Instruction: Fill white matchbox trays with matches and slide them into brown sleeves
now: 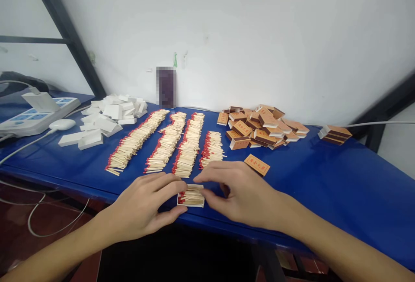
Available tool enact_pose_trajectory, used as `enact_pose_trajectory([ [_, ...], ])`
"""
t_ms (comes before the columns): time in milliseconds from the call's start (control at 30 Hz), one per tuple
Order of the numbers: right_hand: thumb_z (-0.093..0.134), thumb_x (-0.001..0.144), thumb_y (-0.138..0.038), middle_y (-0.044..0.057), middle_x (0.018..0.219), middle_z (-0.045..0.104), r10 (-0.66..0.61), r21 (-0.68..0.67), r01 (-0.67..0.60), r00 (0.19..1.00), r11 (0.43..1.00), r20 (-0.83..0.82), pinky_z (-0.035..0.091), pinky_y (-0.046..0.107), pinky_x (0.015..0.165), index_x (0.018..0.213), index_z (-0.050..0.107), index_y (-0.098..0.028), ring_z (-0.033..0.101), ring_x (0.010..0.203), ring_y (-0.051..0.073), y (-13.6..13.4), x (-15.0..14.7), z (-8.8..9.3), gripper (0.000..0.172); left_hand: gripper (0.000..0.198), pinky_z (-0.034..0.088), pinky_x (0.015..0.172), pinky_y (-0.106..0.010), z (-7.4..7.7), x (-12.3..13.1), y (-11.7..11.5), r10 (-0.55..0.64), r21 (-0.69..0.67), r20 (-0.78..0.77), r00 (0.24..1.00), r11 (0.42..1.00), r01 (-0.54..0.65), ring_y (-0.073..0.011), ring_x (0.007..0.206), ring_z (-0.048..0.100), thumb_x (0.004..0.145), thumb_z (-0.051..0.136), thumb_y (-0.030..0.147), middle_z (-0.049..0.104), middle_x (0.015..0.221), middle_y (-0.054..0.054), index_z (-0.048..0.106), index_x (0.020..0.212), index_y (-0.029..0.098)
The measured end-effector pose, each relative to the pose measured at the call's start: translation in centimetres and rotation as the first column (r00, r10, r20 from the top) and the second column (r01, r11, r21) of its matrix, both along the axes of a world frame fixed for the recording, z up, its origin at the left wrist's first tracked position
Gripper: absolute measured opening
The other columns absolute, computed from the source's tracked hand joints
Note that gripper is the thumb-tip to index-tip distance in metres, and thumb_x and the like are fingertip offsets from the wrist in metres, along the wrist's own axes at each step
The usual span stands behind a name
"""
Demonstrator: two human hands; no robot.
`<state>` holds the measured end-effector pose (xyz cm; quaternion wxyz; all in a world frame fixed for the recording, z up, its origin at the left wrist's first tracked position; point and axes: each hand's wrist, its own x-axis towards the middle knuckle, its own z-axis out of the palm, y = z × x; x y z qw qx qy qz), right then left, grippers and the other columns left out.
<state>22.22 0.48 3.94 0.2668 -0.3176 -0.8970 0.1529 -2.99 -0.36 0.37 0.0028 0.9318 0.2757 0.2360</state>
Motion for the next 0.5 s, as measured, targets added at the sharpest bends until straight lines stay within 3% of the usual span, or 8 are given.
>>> enact_pose_trajectory([
  [67, 0.058, 0.093, -0.017, 0.001, 0.082, 0.071, -0.047, 0.083, 0.044, 0.998, 0.996, 0.034, 0.044, 0.023, 0.059, 0.096, 0.072, -0.021, 0.06, 0.064, 0.011, 0.9, 1.1, -0.1, 0.014, 0.023, 0.056, 0.072, -0.038, 0.0, 0.0, 0.0, -0.004, 0.012, -0.035, 0.999, 1.0, 0.004, -0.024, 0.087, 0.068, 0.103, 0.051, 0.035, 0.067, 0.104, -0.005, 0.054, 0.122, 0.022],
  [167, 0.055, 0.094, -0.017, 0.004, 0.082, 0.07, -0.033, 0.134, 0.011, 0.986, 0.991, 0.163, 0.043, 0.025, 0.06, 0.094, 0.073, -0.019, 0.061, 0.066, 0.013, 2.3, 2.5, -0.6, 0.018, 0.026, 0.057, 0.073, -0.038, 0.0, -0.1, -0.1, 0.007, 0.01, -0.081, 0.997, 1.0, -0.006, -0.0243, 0.09, 0.068, 0.105, 0.046, 0.035, 0.065, 0.106, -0.006, 0.054, 0.127, 0.023],
  [267, 0.056, 0.092, -0.019, 0.005, 0.084, 0.07, -0.042, 0.135, 0.008, 0.967, 0.991, 0.251, 0.042, 0.026, 0.059, 0.1, 0.075, -0.018, 0.06, 0.064, 0.014, 2.9, 3.0, -0.8, 0.02, 0.027, 0.057, 0.075, -0.039, 0.0, -0.1, -0.1, 0.011, -0.002, -0.108, 0.994, 1.0, -0.012, -0.0246, 0.093, 0.067, 0.106, 0.043, 0.034, 0.064, 0.109, -0.007, 0.055, 0.128, 0.024],
  [500, 0.057, 0.093, -0.023, 0.004, 0.085, 0.072, -0.047, 0.099, 0.021, 0.963, 0.995, 0.265, 0.042, 0.027, 0.061, 0.105, 0.076, -0.02, 0.062, 0.067, 0.015, 2.6, 2.5, -0.2, 0.022, 0.028, 0.058, 0.075, -0.04, 0.3, -0.1, 0.1, -0.003, 0.006, -0.134, 0.991, 1.0, 0.004, -0.025, 0.093, 0.066, 0.107, 0.042, 0.031, 0.062, 0.108, -0.007, 0.055, 0.13, 0.024],
])
